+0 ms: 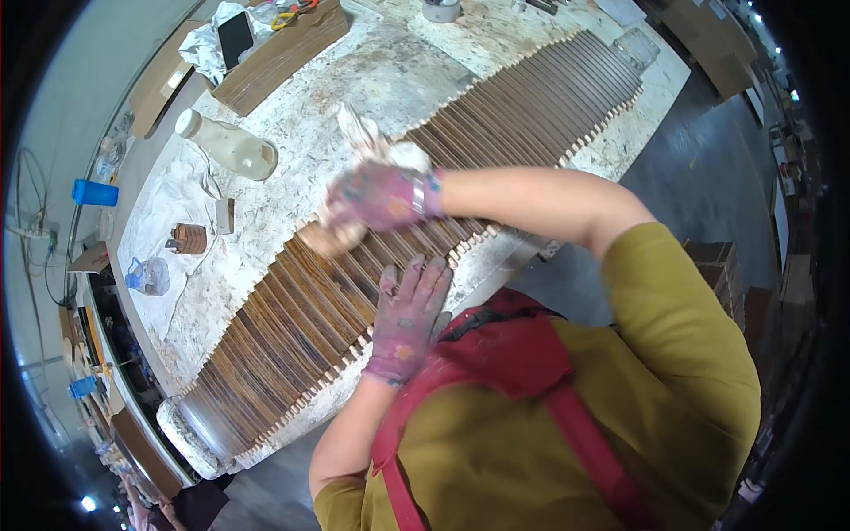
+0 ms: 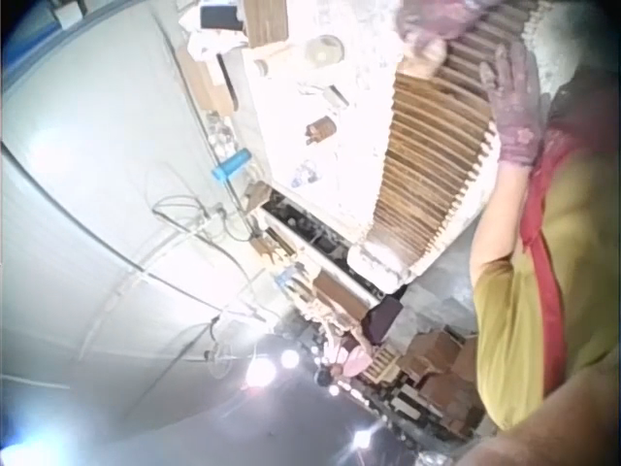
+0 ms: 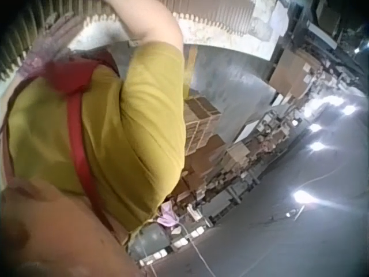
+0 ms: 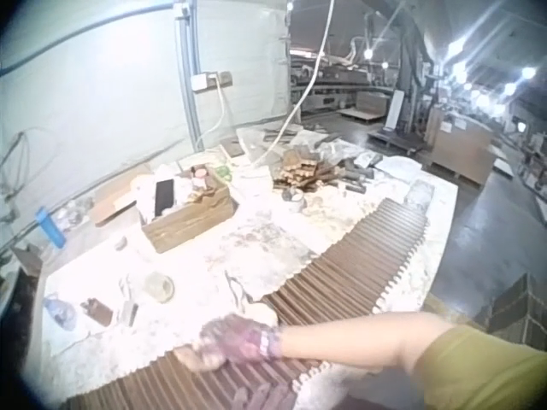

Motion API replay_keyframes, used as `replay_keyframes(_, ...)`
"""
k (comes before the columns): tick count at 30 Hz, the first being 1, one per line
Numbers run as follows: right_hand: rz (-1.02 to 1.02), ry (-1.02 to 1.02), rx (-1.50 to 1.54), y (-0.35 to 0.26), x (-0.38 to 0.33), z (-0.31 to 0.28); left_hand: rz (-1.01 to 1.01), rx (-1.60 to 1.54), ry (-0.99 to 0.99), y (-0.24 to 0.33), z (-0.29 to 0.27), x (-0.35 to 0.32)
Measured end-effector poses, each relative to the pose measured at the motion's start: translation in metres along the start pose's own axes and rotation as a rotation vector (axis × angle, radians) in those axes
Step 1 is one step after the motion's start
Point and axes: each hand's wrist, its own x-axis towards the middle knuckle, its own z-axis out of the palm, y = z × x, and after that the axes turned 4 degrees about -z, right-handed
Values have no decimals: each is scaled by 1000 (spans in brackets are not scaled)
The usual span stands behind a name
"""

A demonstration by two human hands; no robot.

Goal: The person wipes down a long row of wooden slats using a cloth, then applies adhesive from a bottle to several small wooden blocks and trims excess material from one with scissors.

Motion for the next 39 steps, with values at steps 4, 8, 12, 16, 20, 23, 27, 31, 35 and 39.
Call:
replay_keyframes(4, 268, 2, 55, -10, 32, -30, 12, 56, 65, -3, 9, -3)
replay_keyframes(8, -263, 138, 71, -36, -17, 25, -14, 27, 122, -4, 22, -9)
replay_keyframes(12, 365, -223, 359, -19, 37, -29, -2, 15, 42, -2, 1, -4)
replay_keyframes(16, 308, 332, 376, 20, 30, -58, -65, -140, 179, -3, -13, -2)
replay_keyframes(20, 298, 395, 145, -12, -31, -45, -251, -294, 501, -41, -35, -1)
replay_keyframes(23, 96, 133, -47, -63, -68, 9, -572, -385, 687, -106, -17, -7)
replay_keyframes(27, 211, 11, 989, -73, -100, -34, -476, -704, 706, -129, -17, 25)
replay_keyframes(31, 491, 697, 1585, -60, -117, -61, -554, -1463, 388, -55, -60, 74)
replay_keyframes(35, 528, 729, 1834, -64, -111, -60, -524, -1498, 298, -5, -39, 83)
replay_keyframes(39, 519, 676, 543, -36, -153, -63, -672, -1461, 605, -14, -78, 118)
